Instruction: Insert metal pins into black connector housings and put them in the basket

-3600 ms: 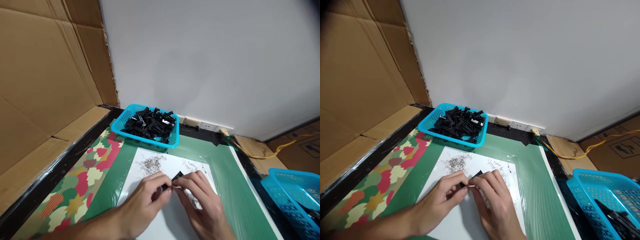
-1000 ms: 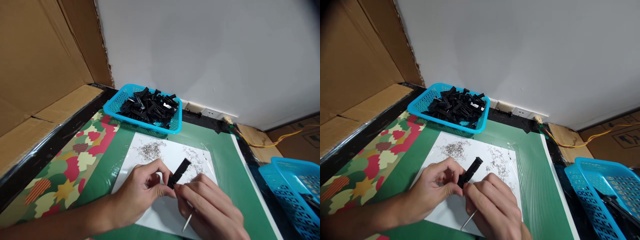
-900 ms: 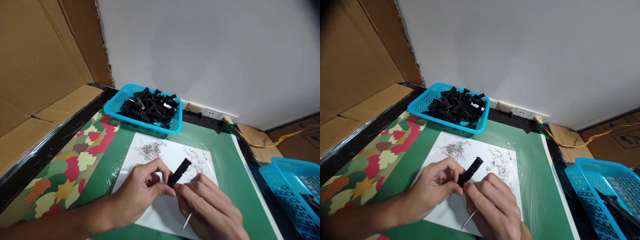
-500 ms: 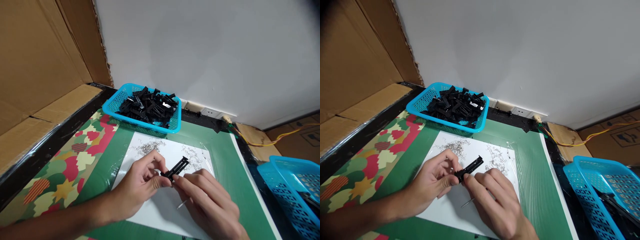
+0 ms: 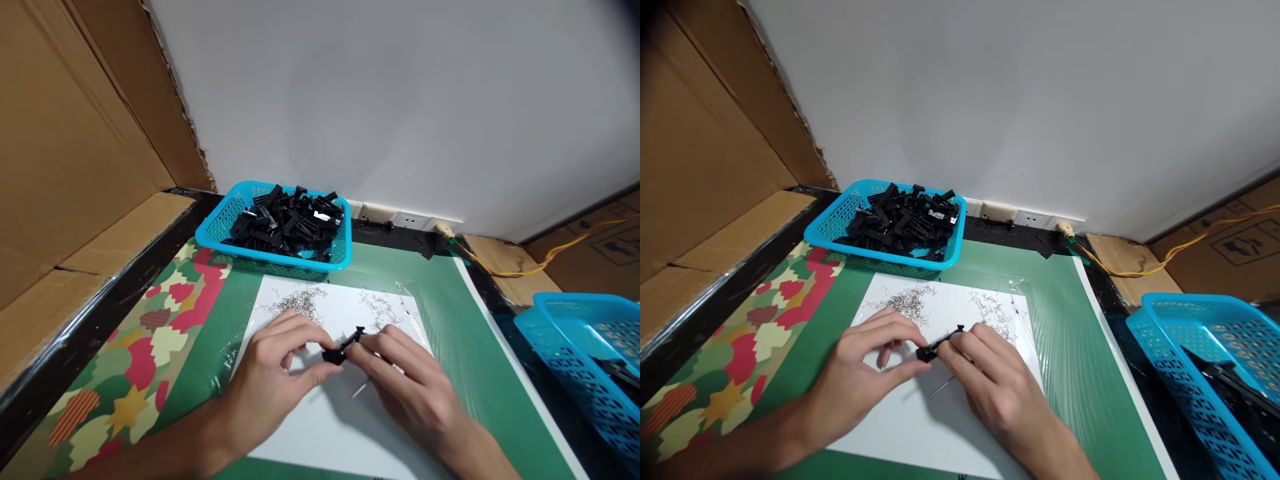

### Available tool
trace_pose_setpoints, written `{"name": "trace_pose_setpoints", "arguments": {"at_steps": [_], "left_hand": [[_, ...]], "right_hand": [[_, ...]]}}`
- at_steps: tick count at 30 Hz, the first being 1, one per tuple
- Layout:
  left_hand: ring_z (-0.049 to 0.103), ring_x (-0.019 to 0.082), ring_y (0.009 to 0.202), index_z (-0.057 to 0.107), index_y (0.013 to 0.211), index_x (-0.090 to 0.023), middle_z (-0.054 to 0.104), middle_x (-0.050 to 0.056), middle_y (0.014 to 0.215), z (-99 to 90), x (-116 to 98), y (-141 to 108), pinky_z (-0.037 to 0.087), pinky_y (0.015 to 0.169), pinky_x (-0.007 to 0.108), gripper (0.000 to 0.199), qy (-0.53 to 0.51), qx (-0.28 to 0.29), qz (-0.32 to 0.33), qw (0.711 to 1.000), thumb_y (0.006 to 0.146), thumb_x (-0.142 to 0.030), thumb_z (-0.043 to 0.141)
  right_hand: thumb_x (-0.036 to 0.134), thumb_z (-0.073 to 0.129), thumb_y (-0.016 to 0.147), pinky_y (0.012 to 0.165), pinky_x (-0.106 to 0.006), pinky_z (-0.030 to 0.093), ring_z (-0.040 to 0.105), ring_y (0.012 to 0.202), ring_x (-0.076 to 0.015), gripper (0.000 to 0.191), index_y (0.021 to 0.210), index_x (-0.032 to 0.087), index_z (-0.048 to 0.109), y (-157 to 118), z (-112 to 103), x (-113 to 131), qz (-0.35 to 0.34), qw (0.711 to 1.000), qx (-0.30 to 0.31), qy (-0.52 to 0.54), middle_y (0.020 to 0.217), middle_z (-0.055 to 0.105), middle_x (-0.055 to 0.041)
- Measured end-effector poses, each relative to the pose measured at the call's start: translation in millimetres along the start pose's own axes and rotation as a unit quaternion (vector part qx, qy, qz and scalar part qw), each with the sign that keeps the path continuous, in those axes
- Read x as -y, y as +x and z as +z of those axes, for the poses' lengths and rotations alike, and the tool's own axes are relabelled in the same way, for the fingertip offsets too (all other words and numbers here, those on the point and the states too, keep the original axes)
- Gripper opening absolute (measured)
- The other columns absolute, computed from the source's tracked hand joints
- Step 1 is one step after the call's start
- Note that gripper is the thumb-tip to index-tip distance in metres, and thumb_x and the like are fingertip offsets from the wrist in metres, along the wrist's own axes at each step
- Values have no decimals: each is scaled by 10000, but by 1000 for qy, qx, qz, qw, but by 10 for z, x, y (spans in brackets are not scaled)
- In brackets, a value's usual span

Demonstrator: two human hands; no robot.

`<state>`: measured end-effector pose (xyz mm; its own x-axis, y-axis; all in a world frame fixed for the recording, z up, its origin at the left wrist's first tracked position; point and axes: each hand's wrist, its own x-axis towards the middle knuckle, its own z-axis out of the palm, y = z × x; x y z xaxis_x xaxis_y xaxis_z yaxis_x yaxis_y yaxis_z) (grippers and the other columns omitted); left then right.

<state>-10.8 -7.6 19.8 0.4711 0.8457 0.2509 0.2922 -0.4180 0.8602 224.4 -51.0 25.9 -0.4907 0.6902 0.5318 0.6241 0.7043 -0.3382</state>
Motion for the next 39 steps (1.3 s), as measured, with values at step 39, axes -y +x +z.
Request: {"name": "trace_pose_setpoints", "arguments": {"at_steps": [39], "left_hand": [[572, 193, 703, 730, 940, -159, 697, 49, 767, 155, 123, -25, 446, 613, 311, 160, 130, 12, 222, 966, 947, -27, 641]], "right_hand": [[308, 518, 1101, 622, -263, 438, 603, 633, -140, 356, 787, 202, 649, 159, 100, 141, 277, 944, -42, 176, 711, 662, 1]]}}
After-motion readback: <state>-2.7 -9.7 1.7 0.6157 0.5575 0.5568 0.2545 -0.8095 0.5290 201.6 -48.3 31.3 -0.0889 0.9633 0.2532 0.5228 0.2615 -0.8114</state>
